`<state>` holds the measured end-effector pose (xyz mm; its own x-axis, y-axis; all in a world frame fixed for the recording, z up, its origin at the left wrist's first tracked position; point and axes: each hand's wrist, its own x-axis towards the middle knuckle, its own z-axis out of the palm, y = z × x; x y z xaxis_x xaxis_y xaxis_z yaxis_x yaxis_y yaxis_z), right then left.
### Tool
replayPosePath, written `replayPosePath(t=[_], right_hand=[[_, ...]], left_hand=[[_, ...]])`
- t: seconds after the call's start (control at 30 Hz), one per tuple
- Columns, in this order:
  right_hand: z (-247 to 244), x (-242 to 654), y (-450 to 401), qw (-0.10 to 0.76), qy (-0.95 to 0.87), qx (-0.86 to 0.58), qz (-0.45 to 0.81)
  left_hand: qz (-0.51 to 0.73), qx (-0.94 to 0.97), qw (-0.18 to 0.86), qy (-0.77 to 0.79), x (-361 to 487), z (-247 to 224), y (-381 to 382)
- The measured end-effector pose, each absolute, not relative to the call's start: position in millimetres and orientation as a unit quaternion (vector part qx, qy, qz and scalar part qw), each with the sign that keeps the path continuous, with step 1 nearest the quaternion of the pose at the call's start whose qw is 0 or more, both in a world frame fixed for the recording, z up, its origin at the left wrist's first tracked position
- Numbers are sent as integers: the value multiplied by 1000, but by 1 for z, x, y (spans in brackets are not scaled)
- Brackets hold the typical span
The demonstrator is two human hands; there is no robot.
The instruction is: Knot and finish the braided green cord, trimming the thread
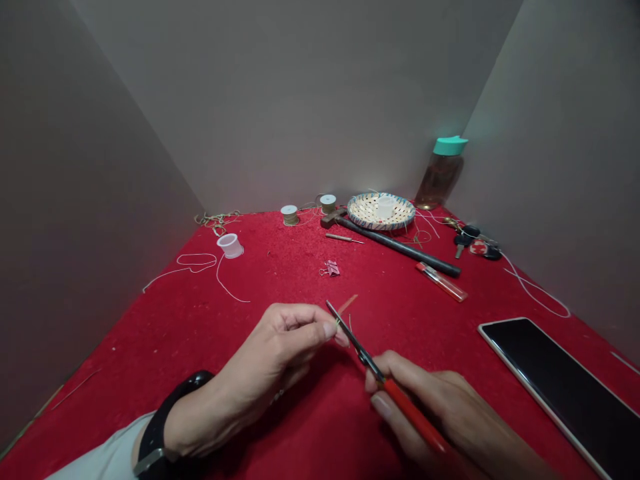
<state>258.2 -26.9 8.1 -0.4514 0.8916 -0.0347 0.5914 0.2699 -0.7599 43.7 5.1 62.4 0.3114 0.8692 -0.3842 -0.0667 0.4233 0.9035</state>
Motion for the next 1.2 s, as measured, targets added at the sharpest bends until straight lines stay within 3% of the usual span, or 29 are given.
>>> replayPosePath(t=[0.3,0.53,0.83,1.03,1.07,1.13,1.2], right_hand=[[8,276,-13,221,-803,-508,218],[0,298,9,147,-799,-582,41],[-7,296,19,135,-811,-570,12],[32,260,-18,220,-832,-492,134],[42,249,-26,227,-832,-472,183],[60,231,-40,241,-743,-419,462],[71,221,-48,222,-725,-389,523]], left_hand=[[370,391,706,460,42,69,7],[470,339,709,401,40,85,2],[589,262,697,313,45,107,-16],[598,229,722,263,59,118,-20],[597,225,726,257,62,120,-21],[604,219,724,252,66,123,-23],[622,217,708,255,66,125,-24]])
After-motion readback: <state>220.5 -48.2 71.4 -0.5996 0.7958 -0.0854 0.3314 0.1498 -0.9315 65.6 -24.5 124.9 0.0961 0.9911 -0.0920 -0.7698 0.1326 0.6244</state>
